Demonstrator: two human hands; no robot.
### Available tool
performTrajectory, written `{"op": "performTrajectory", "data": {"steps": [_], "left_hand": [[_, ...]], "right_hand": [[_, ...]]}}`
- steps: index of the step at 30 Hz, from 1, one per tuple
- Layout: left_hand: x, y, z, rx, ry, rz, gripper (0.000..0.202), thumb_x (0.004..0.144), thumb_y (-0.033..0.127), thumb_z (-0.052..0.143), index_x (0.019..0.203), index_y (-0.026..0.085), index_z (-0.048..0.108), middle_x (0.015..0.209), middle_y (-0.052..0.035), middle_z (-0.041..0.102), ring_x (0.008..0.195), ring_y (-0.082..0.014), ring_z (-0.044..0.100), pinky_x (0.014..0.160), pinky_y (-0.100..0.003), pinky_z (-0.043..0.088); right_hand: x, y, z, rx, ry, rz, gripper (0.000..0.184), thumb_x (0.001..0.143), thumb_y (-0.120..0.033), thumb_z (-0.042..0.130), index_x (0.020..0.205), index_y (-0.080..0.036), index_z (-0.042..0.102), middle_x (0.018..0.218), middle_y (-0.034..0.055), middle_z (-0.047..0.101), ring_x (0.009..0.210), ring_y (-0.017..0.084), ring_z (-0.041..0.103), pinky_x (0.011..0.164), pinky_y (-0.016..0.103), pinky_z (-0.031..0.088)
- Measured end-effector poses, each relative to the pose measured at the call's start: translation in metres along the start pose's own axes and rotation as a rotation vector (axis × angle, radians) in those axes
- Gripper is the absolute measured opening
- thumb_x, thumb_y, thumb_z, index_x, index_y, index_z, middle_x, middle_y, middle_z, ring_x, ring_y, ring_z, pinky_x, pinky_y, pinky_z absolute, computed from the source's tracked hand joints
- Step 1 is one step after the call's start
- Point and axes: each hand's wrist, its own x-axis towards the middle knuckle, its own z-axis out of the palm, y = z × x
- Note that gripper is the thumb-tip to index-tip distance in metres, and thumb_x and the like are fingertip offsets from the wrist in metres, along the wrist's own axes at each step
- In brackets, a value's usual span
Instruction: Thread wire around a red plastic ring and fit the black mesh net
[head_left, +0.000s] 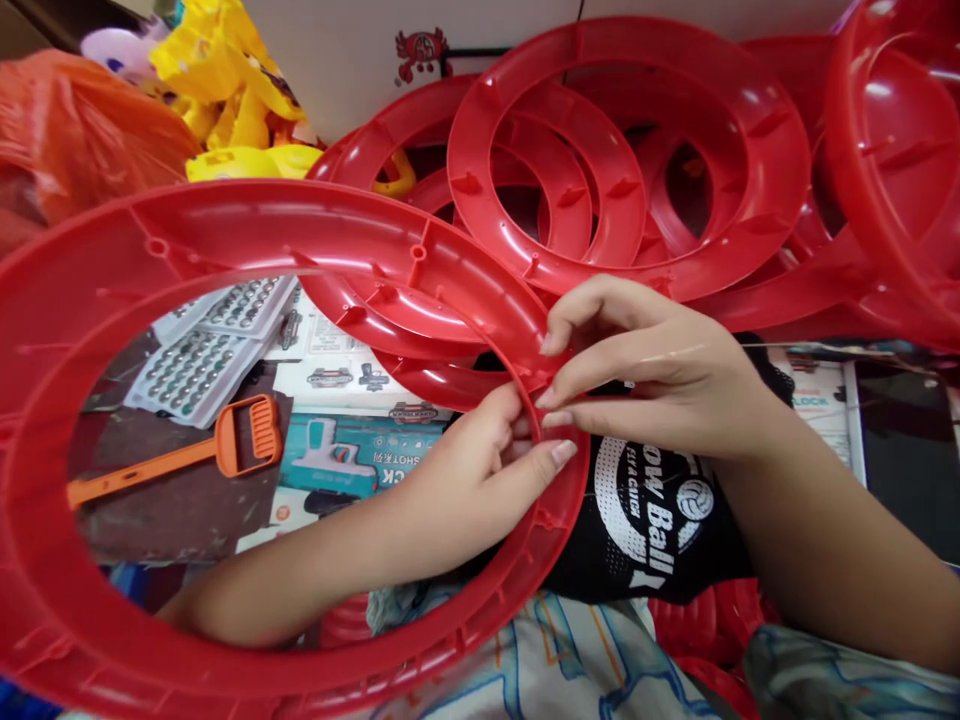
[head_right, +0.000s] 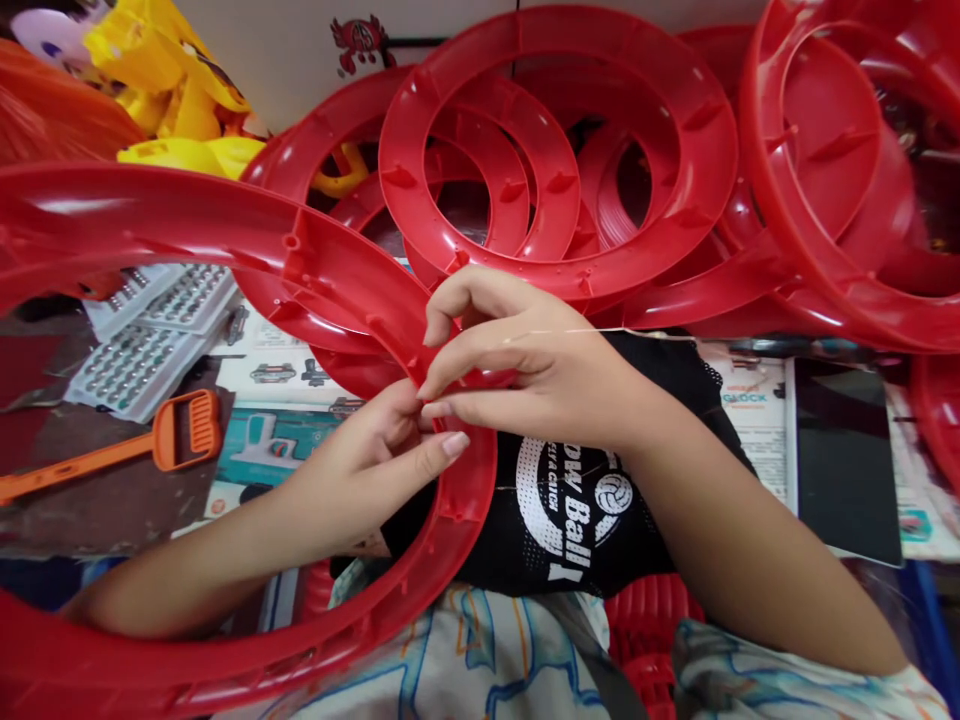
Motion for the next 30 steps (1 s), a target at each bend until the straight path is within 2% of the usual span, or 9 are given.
{"op": "performTrajectory", "data": {"steps": [4, 7, 14, 18, 23, 26, 30], "left_hand": [[-0.004, -0.005, 0.003, 0.079, 0.029, -0.052, 0.018, 0.094, 0.022, 0.053, 0.112, 0.022, 0.052, 0.093, 0.0016, 0.059, 0.083, -0.0095, 0.060, 0.072, -0.020, 0.048], [-0.005, -0.006, 0.005, 0.093, 0.051, -0.081, 0.024, 0.092, 0.019, 0.053, 0.116, 0.021, 0.051, 0.094, 0.0002, 0.060, 0.081, -0.0108, 0.058, 0.071, -0.022, 0.048], [-0.002, -0.003, 0.005, -0.006, 0.056, -0.113, 0.019, 0.088, 0.014, 0.056, 0.106, 0.020, 0.053, 0.085, 0.0032, 0.059, 0.071, -0.0076, 0.057, 0.064, -0.019, 0.047], [0.001, -0.001, 0.007, -0.107, 0.071, -0.083, 0.019, 0.085, 0.012, 0.062, 0.101, 0.019, 0.054, 0.085, 0.0042, 0.063, 0.078, -0.0054, 0.062, 0.071, -0.015, 0.050], [0.006, 0.000, 0.007, -0.091, 0.169, 0.073, 0.040, 0.077, 0.001, 0.063, 0.108, 0.019, 0.046, 0.099, 0.0023, 0.067, 0.087, -0.0059, 0.067, 0.078, -0.016, 0.053], [0.006, -0.001, 0.005, -0.017, 0.130, 0.074, 0.043, 0.076, 0.000, 0.060, 0.111, 0.020, 0.044, 0.103, 0.0002, 0.067, 0.096, -0.0104, 0.068, 0.080, -0.020, 0.054], [0.003, -0.005, 0.003, 0.020, 0.077, 0.022, 0.040, 0.080, 0.005, 0.059, 0.112, 0.022, 0.042, 0.111, -0.0026, 0.065, 0.100, -0.0140, 0.068, 0.076, -0.021, 0.055]], "right_hand": [[0.000, -0.001, 0.004, -0.005, -0.008, 0.033, 0.004, 0.083, -0.020, 0.070, 0.080, -0.018, 0.072, 0.096, 0.0048, 0.056, 0.084, 0.010, 0.059, 0.067, 0.022, 0.052], [0.000, 0.001, 0.007, -0.024, -0.007, 0.036, 0.005, 0.082, -0.021, 0.070, 0.079, -0.019, 0.072, 0.096, 0.0043, 0.057, 0.083, 0.011, 0.058, 0.067, 0.023, 0.052], [0.002, 0.003, 0.006, -0.032, -0.010, 0.067, 0.008, 0.082, -0.026, 0.072, 0.076, -0.020, 0.072, 0.091, 0.0027, 0.059, 0.079, 0.010, 0.058, 0.067, 0.022, 0.051], [0.002, 0.003, 0.006, -0.048, -0.005, 0.064, 0.010, 0.083, -0.026, 0.071, 0.075, -0.019, 0.071, 0.088, 0.0026, 0.057, 0.076, 0.009, 0.057, 0.064, 0.021, 0.049], [0.001, 0.007, 0.007, -0.077, -0.019, 0.064, 0.010, 0.084, -0.027, 0.067, 0.078, -0.020, 0.071, 0.090, 0.0027, 0.058, 0.074, 0.010, 0.057, 0.062, 0.022, 0.049], [0.001, 0.005, 0.006, -0.055, -0.023, 0.070, 0.008, 0.084, -0.026, 0.068, 0.079, -0.021, 0.071, 0.090, 0.0022, 0.060, 0.074, 0.010, 0.058, 0.062, 0.022, 0.049], [0.001, 0.001, 0.004, -0.031, 0.026, 0.145, 0.005, 0.083, -0.026, 0.069, 0.079, -0.022, 0.071, 0.091, 0.0023, 0.063, 0.076, 0.010, 0.060, 0.065, 0.023, 0.050]]}}
